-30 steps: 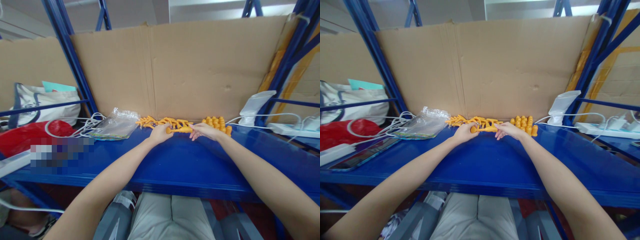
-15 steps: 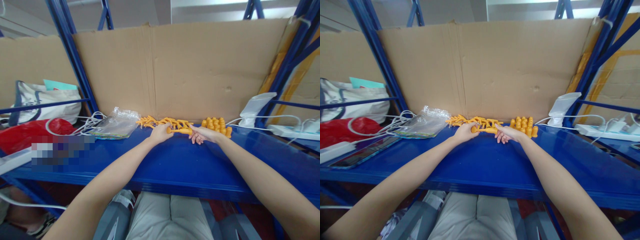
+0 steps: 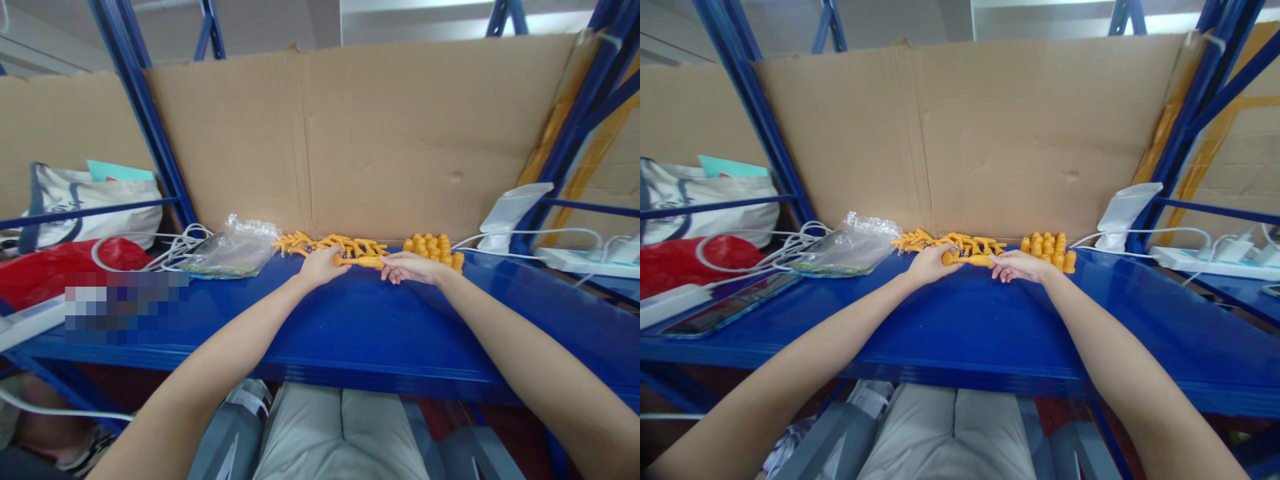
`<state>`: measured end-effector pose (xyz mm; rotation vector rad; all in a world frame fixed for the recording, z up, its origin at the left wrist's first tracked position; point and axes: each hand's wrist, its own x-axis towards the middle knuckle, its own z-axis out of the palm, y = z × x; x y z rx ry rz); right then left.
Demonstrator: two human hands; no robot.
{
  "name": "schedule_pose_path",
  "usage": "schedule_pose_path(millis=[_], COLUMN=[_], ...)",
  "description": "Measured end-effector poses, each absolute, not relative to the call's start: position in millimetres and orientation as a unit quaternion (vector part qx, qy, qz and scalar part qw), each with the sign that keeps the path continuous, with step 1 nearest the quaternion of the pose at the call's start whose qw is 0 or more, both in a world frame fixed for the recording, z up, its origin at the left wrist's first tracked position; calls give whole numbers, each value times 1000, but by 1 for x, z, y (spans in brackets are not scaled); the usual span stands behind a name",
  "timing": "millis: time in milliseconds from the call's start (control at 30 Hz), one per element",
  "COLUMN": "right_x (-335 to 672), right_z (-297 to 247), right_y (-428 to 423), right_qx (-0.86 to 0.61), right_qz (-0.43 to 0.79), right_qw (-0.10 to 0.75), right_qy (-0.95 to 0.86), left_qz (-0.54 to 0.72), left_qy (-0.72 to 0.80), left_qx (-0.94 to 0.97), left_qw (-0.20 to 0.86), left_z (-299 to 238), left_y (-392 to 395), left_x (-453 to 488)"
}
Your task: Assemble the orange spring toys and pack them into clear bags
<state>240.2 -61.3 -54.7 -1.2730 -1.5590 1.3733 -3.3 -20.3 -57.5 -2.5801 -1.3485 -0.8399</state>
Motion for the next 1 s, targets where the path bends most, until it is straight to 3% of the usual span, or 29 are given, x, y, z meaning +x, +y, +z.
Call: schedule_pose_path(millis=[467, 833, 1000], right_x=[238, 231, 234], right_z=[-53, -53, -50], right_y=[-63, -60, -66], right_qx=[-475, -508, -470], right_qz=[532, 542, 532], right_qw=[382, 335, 360], right_qy=[-588, -579, -606], left_qz=[-277, -281, -283], left_qy=[-447, -443, -442], left_qx=[-849, -848, -849], left_qw=[58, 72, 62], left_z=[-55, -56, -54], left_y=[-25, -25, -27], left_x=[-2, 0, 0])
